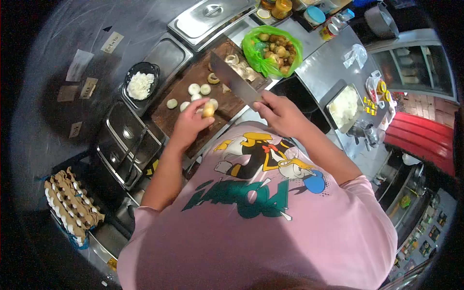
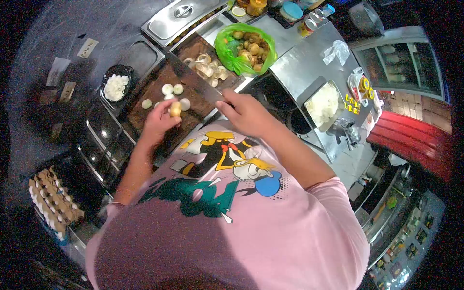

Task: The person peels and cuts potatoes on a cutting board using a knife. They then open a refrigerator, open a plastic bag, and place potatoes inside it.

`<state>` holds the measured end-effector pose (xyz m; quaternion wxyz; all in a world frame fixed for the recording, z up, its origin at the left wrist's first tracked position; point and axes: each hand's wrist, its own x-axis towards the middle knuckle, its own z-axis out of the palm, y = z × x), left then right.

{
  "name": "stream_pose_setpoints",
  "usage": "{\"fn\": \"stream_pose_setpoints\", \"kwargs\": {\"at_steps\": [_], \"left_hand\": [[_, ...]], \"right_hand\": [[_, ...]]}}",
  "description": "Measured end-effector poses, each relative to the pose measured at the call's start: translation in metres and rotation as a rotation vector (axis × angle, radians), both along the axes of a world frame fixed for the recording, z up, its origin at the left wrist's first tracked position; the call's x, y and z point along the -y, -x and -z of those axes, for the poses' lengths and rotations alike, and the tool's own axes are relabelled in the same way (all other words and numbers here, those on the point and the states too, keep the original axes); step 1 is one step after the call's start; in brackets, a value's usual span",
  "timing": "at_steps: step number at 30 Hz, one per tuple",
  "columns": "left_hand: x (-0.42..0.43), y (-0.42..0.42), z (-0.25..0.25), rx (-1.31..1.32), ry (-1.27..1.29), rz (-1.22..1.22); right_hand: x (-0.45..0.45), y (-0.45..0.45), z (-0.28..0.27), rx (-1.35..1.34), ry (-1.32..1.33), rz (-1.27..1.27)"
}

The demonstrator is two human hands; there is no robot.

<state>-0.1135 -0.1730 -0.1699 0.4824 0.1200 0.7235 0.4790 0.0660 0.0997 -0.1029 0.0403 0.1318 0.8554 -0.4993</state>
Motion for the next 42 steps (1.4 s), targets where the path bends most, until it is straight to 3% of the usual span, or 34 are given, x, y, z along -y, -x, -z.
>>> {"fn": "stream_pose_setpoints", "kwargs": {"at_steps": [2,6,11,16,27,42], "left_hand": [[-0.021,0.006,-0.013,0.118,-0.500,-0.052],[-0.053,0.013,-0.048,0.298,-0.705,-0.058],[-0.076,0.013,-0.066,0.275,-0.689,-0.096],[-0.083,0.012,-0.072,0.084,-0.612,-0.002],[-0.092,0.015,-0.097,0.022,-0.542,0.119],[-0.089,0.035,-0.116,-0.163,-0.417,0.283]], "right_hand": [[0.006,0.005,-0.017,-0.024,0.020,-0.016],[0.012,0.012,-0.044,-0.078,-0.008,-0.005],[0.009,0.012,-0.052,-0.151,-0.028,0.046],[0.011,0.004,-0.054,-0.201,-0.097,0.078],[0.011,0.005,-0.064,-0.282,-0.172,0.074],[0.012,0.016,-0.075,-0.228,-0.164,0.032]]}}
